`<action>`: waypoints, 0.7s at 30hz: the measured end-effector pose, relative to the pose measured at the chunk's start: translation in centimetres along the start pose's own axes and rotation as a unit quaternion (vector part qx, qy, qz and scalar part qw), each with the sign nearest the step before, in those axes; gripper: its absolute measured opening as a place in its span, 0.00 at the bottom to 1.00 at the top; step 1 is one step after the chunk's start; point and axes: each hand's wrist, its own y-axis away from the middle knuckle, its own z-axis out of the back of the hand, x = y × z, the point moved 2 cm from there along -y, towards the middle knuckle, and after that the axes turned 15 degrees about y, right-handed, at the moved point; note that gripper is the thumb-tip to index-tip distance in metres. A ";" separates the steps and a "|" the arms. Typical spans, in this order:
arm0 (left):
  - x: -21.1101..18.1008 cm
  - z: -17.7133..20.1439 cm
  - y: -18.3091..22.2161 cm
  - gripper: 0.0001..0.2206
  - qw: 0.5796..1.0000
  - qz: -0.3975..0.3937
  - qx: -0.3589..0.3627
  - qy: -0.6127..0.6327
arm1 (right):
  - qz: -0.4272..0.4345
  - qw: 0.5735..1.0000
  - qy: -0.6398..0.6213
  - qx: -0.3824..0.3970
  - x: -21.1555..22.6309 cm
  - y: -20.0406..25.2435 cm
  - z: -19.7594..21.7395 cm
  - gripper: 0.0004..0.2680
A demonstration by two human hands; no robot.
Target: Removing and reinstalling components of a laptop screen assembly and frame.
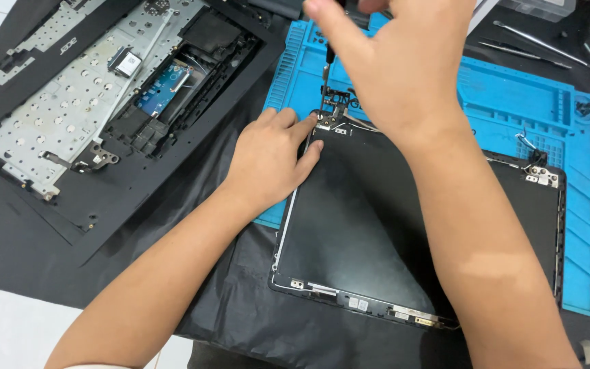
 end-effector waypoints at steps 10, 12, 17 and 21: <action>0.0 0.0 -0.1 0.17 1.000 -0.001 0.003 -0.005 | -0.028 0.993 -0.111 0.006 -1.3 1.0 -1.2 0.01; -0.1 0.0 -0.1 0.17 1.000 0.000 0.002 -0.002 | 0.003 0.995 -0.100 0.011 -1.1 0.8 -1.0 0.05; 0.0 0.0 0.0 0.16 1.000 -0.005 -0.001 0.000 | -0.028 0.994 -0.104 0.012 -1.2 0.9 -1.0 0.01; -0.1 0.0 -0.1 0.16 1.000 -0.007 -0.002 -0.003 | 0.021 0.998 -0.064 -0.004 -0.8 0.6 -0.6 0.07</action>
